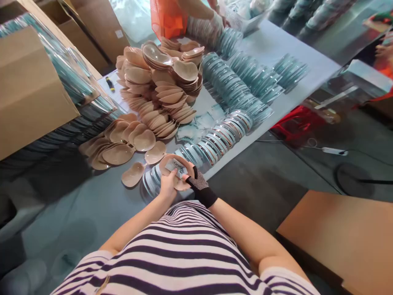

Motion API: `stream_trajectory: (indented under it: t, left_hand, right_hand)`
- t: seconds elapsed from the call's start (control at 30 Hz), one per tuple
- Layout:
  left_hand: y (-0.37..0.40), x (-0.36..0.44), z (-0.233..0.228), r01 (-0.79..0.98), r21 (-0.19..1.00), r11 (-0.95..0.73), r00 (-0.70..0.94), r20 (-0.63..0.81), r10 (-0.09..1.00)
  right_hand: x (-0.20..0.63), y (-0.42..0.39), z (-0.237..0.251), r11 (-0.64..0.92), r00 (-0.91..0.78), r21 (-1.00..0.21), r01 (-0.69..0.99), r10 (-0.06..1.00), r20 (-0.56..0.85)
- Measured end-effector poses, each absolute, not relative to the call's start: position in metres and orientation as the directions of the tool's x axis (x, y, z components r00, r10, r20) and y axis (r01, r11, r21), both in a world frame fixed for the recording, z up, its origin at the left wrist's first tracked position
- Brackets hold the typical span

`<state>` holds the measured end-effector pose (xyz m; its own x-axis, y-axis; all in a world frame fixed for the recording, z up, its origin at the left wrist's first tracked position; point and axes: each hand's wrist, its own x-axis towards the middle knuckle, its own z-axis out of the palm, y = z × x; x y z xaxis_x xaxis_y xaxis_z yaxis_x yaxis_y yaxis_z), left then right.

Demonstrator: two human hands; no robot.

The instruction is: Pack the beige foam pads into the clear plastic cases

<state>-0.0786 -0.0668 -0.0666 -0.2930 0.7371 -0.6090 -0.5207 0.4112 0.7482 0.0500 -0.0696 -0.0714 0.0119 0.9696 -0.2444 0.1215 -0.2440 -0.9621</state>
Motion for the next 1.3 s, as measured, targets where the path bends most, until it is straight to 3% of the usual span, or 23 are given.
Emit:
stream_trajectory:
  t: [0.1,0.17,0.23,0.3,0.37,0.47,0.53,0.63,0.93,1.1,1.3]
  left_hand:
    - [-0.075,-0.065,-0.071,-0.504,0.716,0.483,-0.279,-0.664,0.694]
    - [-0.074,-0.062,-0.073,-0.432,0.75,0.501,-0.212,-0.625,0.752]
    - [-0.061,-0.065,-0.074,-0.243,0.877,0.414,-0.118,-0.451,0.885]
    - [-0.036,-0.072,-0.077,0.084,0.981,0.175,0.03,-0.178,0.983]
    - [-0.003,-0.077,-0.082,0.425,0.894,-0.142,0.266,0.027,0.964]
    - [0.038,-0.08,-0.091,0.63,0.611,-0.48,0.597,0.015,0.802]
    - [0.051,-0.079,-0.095,0.632,0.496,-0.596,0.692,-0.014,0.722]
    - [0.05,-0.077,-0.098,0.611,0.431,-0.664,0.743,-0.024,0.669]
    - [0.04,-0.069,-0.101,0.685,0.333,-0.648,0.702,-0.063,0.709]
    - [0.041,-0.069,-0.106,0.647,0.387,-0.657,0.723,-0.037,0.69]
    - [0.047,-0.066,-0.11,0.614,0.438,-0.657,0.743,-0.04,0.668]
  right_hand:
    - [0.037,-0.074,-0.091,-0.394,0.083,-0.916,0.068,0.918,-0.389]
    - [0.044,-0.068,-0.093,-0.393,0.147,-0.917,0.067,0.913,-0.38]
    - [0.065,-0.064,-0.09,-0.346,0.29,-0.925,0.154,0.911,-0.293]
    - [0.094,-0.064,-0.084,-0.3,0.457,-0.903,0.307,0.879,-0.136]
    - [0.119,-0.069,-0.079,-0.282,0.552,-0.84,0.464,0.834,0.025]
    - [0.137,-0.081,-0.073,-0.309,0.571,-0.736,0.602,0.811,0.126]
    - [0.137,-0.09,-0.071,-0.337,0.563,-0.694,0.637,0.817,0.12]
    - [0.128,-0.098,-0.069,-0.371,0.558,-0.648,0.665,0.823,0.102]
    - [0.114,-0.112,-0.078,-0.345,0.444,-0.49,0.8,0.891,0.098]
    - [0.107,-0.114,-0.094,-0.276,0.305,-0.345,0.897,0.952,0.033]
    - [0.092,-0.114,-0.099,-0.256,0.253,-0.287,0.923,0.966,-0.048]
